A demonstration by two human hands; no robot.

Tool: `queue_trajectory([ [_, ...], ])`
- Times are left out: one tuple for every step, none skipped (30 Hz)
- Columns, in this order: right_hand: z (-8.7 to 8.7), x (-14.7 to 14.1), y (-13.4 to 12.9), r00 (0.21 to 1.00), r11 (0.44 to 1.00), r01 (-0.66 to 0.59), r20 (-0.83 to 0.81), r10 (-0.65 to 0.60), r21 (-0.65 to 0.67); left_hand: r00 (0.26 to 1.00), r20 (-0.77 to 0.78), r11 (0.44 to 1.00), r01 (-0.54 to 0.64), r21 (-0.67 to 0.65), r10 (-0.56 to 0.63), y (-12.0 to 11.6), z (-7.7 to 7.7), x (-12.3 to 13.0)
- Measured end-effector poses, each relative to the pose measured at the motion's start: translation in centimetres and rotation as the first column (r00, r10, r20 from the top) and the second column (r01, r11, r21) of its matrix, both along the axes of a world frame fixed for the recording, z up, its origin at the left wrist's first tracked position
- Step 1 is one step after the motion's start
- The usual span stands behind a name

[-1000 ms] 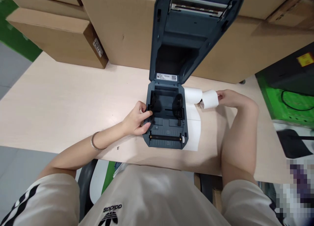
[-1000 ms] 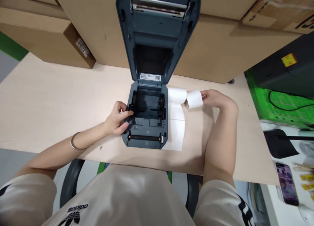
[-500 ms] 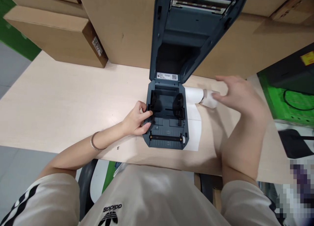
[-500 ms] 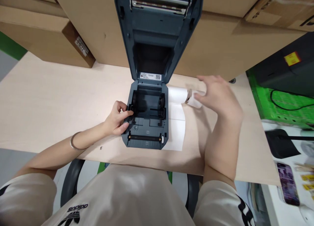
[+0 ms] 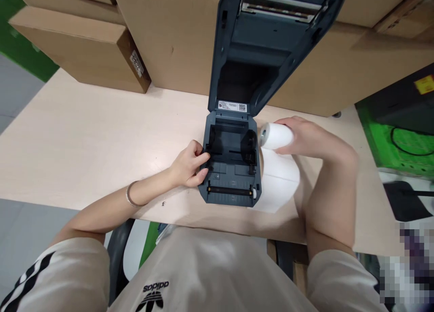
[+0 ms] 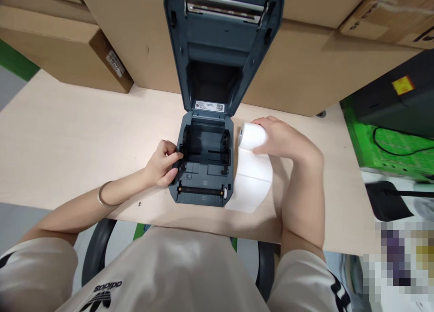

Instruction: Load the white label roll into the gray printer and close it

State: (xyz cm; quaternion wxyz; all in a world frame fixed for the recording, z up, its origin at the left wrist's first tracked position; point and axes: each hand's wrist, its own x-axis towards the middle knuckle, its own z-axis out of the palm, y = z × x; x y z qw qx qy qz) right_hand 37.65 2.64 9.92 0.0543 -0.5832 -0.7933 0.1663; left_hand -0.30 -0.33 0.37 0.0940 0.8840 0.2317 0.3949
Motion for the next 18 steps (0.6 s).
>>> queue_trajectory([
  [1.1,0.3,-0.7,1.000,1.000,-0.003,0.001,0.003,-0.020,1.000,-0.012,1.000,-0.008,0.002,0.008,0.0,0.0,0.0],
  [2.1,0.5,-1.5,1.000,0.998,-0.016,0.001,0.016,-0.061,1.000,-0.023,1.000,-0.015,0.006,0.015,0.0,0.0,-0.1],
  [3.1,0.5,-2.2,0.999,0.992,-0.045,-0.006,0.045,-0.116,0.999,-0.033,1.000,-0.021,0.011,0.021,0.0,0.0,-0.1],
  [4.0,0.4,-2.9,0.996,0.981,-0.093,-0.024,0.090,-0.169,0.999,-0.039,1.000,-0.022,0.013,0.023,0.0,0.0,-0.1],
  [4.7,0.0,-3.4,0.987,0.963,-0.160,-0.052,0.152,-0.218,0.999,-0.042,1.000,-0.021,0.012,0.022,0.0,0.0,-0.1],
  [5.1,-0.5,-3.9,0.970,0.936,-0.242,-0.093,0.225,-0.257,0.999,-0.041,1.000,-0.017,0.007,0.018,0.0,0.0,-0.1],
  [5.3,-1.3,-4.3,0.946,0.907,-0.321,-0.140,0.293,-0.274,0.999,-0.037,1.000,-0.012,0.001,0.012,0.0,0.0,0.0],
  [5.4,-2.2,-4.5,0.923,0.887,-0.377,-0.183,0.337,-0.266,1.000,-0.031,1.000,-0.006,-0.005,0.006,0.0,0.1,0.0],
  [5.2,-3.3,-4.7,0.907,0.878,-0.408,-0.222,0.359,-0.249,1.000,-0.024,1.000,-0.001,-0.008,0.001,0.0,0.1,0.0],
  [4.8,-4.5,-4.8,0.898,0.884,-0.414,-0.258,0.357,-0.219,1.000,-0.018,1.000,0.003,-0.004,-0.003,0.0,0.2,0.0],
  [4.4,-5.7,-4.8,0.898,0.902,-0.394,-0.281,0.339,-0.173,1.000,-0.014,1.000,0.005,0.004,-0.005,0.0,0.2,0.0],
  [3.9,-6.9,-4.8,0.906,0.929,-0.354,-0.287,0.312,-0.107,1.000,-0.011,1.000,0.006,0.014,-0.006,0.0,0.2,0.0],
  [3.3,-8.1,-4.8,0.918,0.953,-0.303,-0.274,0.285,-0.024,1.000,-0.009,1.000,0.006,0.022,-0.006,0.0,0.2,0.0],
  [2.8,-9.1,-4.7,0.932,0.964,-0.257,-0.247,0.265,0.064,1.000,-0.009,1.000,0.005,0.026,-0.005,0.0,0.2,0.0],
  [2.3,-10.0,-4.6,0.946,0.964,-0.223,-0.207,0.250,0.144,1.000,-0.010,1.000,0.003,0.027,-0.003,0.0,0.2,0.0],
  [1.8,-10.6,-4.4,0.957,0.956,-0.206,-0.159,0.241,0.207,1.000,-0.014,1.000,-0.002,0.026,0.002,0.0,0.2,0.0],
  [1.3,-11.1,-4.2,0.964,0.946,-0.207,-0.116,0.241,0.249,1.000,-0.020,1.000,-0.009,0.027,0.009,0.0,0.2,0.0],
  [0.8,-11.4,-4.0,0.965,0.936,-0.217,-0.083,0.248,0.277,1.000,-0.027,0.999,-0.015,0.030,0.016,0.0,0.2,0.0],
])
